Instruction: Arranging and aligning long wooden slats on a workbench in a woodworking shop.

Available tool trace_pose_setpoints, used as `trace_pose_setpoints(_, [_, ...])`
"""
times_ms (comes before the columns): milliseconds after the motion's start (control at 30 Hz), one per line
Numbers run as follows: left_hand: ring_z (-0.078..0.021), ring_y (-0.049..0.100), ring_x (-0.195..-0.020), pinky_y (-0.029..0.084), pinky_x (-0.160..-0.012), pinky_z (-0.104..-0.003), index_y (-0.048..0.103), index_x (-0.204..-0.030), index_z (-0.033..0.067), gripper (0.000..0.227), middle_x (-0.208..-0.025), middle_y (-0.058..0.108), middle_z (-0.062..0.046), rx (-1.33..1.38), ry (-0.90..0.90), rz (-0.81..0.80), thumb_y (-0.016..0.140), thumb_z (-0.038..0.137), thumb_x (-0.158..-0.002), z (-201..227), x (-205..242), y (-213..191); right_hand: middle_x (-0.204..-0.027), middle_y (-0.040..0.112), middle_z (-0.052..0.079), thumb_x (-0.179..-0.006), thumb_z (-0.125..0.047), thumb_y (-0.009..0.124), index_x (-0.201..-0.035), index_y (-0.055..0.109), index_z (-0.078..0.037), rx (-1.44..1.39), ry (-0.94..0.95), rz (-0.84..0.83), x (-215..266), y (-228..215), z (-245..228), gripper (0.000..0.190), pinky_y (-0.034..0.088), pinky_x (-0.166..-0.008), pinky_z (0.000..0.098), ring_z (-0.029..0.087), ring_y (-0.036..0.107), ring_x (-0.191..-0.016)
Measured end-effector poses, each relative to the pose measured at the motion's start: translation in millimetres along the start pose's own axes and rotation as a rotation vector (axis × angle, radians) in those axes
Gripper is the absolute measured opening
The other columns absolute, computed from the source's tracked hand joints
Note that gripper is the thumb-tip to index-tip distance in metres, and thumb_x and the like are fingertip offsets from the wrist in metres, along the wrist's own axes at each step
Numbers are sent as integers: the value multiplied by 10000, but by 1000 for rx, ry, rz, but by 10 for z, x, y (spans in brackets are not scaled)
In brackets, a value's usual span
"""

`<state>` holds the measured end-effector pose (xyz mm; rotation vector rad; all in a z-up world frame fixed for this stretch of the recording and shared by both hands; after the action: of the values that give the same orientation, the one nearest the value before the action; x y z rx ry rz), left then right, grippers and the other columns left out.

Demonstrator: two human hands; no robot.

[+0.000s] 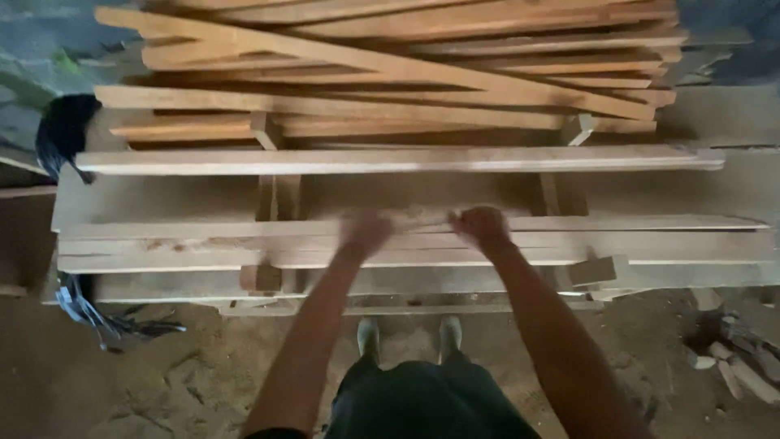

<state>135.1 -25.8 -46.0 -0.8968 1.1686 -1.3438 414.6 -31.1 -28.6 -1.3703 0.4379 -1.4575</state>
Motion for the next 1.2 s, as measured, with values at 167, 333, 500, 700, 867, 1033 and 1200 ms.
trace_pose_setpoints(167, [-231, 633, -488, 422, -479, -350, 573, -540, 226, 537, -485, 562, -20, 132, 28, -292, 415, 569, -922, 304, -213, 351, -957, 790, 122, -992, -741, 235, -918, 806, -184, -528, 122, 134, -155, -64, -163, 801, 557, -938, 494, 358, 741, -1069])
trace_pose_setpoints(333, [-200, 615, -540, 446, -539, -351, 616, -614, 214, 526, -553, 587, -11, 156, 1, -314, 397, 549, -956, 213, -268, 654, -766, 739, 92, -1027, -733, 239, -760, 749, -155, -617, 125, 133, -225, 0, -125, 816, 566, -887, 461, 316, 768, -926])
trace_pose_setpoints(500, [-239, 629, -553, 486, -561, -379, 684, -617, 194, 497, -566, 600, -55, 113, -39, -190, 434, 467, -949, 126, -294, 869, -612, 682, 117, -1008, -718, 291, -615, 672, -128, -688, 142, 156, -463, 221, -119, 805, 561, -798, 486, 355, 760, -743])
trace_pose_setpoints(700, [-225, 692, -756, 550, -716, -429, 779, -913, 214, 403, -841, 741, 28, -303, 204, -439, 412, 341, -1020, 132, -634, 677, -593, 599, 74, -955, -404, 551, -658, 622, -77, -759, 59, 236, -617, 155, 161, 447, 512, -673, 401, 310, 702, -660])
trace_pose_setpoints(867, [-231, 758, -1040, 593, -825, -420, 772, -1010, 297, 344, -1069, 792, 45, -85, -129, -426, 471, 454, -954, -106, -967, -239, -1093, 728, 129, -926, -354, 618, -1144, 700, -160, -730, 213, 361, -1225, 452, 701, 304, 573, -973, 504, 352, 720, -1096])
trace_pose_setpoints(1033, [-276, 488, -1302, 394, -1102, -479, 561, -1309, 157, 631, -1386, 544, -82, -194, 228, -125, 733, 538, -836, -862, -1577, 379, -1485, 517, 271, -893, -307, 743, -1485, 444, 25, -377, 76, 487, -1289, 326, 1122, 741, 363, -1214, 527, 416, 490, -1405])
trace_pose_setpoints(1200, [-298, 353, -1485, 274, -1197, -584, 459, -1487, 176, 1060, -1582, 449, -94, -386, 135, -447, 677, 853, -701, -1353, -1826, 1008, -1129, 689, 192, -773, -494, 819, -1134, 628, -59, -419, -52, 416, -1426, 68, 1263, 597, 475, -996, 558, 410, 664, -1128])
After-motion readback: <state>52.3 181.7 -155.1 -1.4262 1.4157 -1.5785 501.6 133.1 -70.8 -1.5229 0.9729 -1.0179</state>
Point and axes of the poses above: each hand's wrist, its own x-axis away from the middle knuckle, its own y-axis out of the palm, z = x × y, the point moved 2 cm from there along -x, towards the middle knuckle
